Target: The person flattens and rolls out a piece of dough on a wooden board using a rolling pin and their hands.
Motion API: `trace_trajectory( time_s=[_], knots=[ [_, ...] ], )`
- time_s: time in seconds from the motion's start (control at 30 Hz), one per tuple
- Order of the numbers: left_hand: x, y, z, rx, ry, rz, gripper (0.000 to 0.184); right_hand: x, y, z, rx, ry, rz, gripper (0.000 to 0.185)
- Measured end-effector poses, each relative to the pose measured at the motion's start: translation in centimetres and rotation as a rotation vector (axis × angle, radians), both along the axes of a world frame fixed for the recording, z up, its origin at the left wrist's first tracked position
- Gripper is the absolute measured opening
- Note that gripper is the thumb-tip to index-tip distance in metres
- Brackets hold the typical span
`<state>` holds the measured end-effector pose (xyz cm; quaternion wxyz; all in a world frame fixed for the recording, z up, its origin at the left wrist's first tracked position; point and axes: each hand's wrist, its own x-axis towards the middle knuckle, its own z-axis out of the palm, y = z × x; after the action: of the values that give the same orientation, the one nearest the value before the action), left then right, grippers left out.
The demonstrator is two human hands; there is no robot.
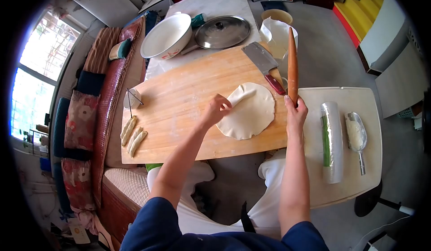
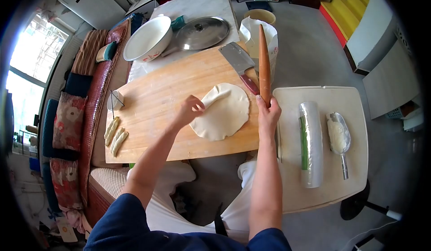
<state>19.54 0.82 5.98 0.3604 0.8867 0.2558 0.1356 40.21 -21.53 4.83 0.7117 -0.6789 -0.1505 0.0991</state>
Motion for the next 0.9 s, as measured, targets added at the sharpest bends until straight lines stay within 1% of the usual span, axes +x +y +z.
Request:
trace_trajectory(
  time_s=[0.03,0.07,0.1,0.2,0.3,0.4,0.5,0.6,0.7,0.8,0.83,0.9],
  knots=[
    [0.6,1.7,-2.4,0.111,-0.017,0.082,0.009,0.0,-0.1,0.0,0.011,0.015,0.002,0.027],
    [1.3,2.9,-3.7,0.222,-0.034,0.162,0.008,0.1,-0.2,0.2,0.022,0.030,0.004,0.027],
    [2.0,3.0,-2.9,0.198,0.088,0.266,0.014,0.2,-0.2,0.3,0.033,0.043,0.006,0.027],
    [4.1,2.2,0.0,0.071,0.498,0.333,0.024,0.5,0.1,-0.2,0.051,0.043,-0.006,0.027],
    [4.9,2.4,0.6,-0.069,0.503,0.309,0.032,0.7,0.2,0.0,0.005,0.034,0.008,0.027],
    [5.1,2.7,0.4,-0.104,0.388,0.204,0.035,0.6,0.2,0.4,0.013,0.021,-0.003,0.026],
    [5.6,4.8,-2.5,-0.120,0.294,0.163,0.031,0.6,0.1,0.5,0.003,0.026,-0.001,0.026],
    [6.9,6.7,-1.6,-0.025,0.033,0.144,0.029,0.8,0.1,0.3,-0.015,0.026,0.012,0.026],
    [7.2,7.3,-0.7,0.023,-0.227,0.182,0.029,0.6,0.2,0.5,-0.020,0.037,0.015,0.026],
    [4.4,9.0,-3.2,0.235,0.040,0.355,0.041,0.5,0.6,0.4,-0.039,-0.003,-0.022,0.024],
    [3.4,8.7,-2.8,0.129,0.257,0.438,0.049,0.5,0.6,0.5,-0.038,-0.012,-0.016,0.024],
    [2.3,7.3,-1.8,-0.014,0.384,0.481,0.051,0.5,0.7,0.6,-0.041,-0.029,0.004,0.024]
  ],
)
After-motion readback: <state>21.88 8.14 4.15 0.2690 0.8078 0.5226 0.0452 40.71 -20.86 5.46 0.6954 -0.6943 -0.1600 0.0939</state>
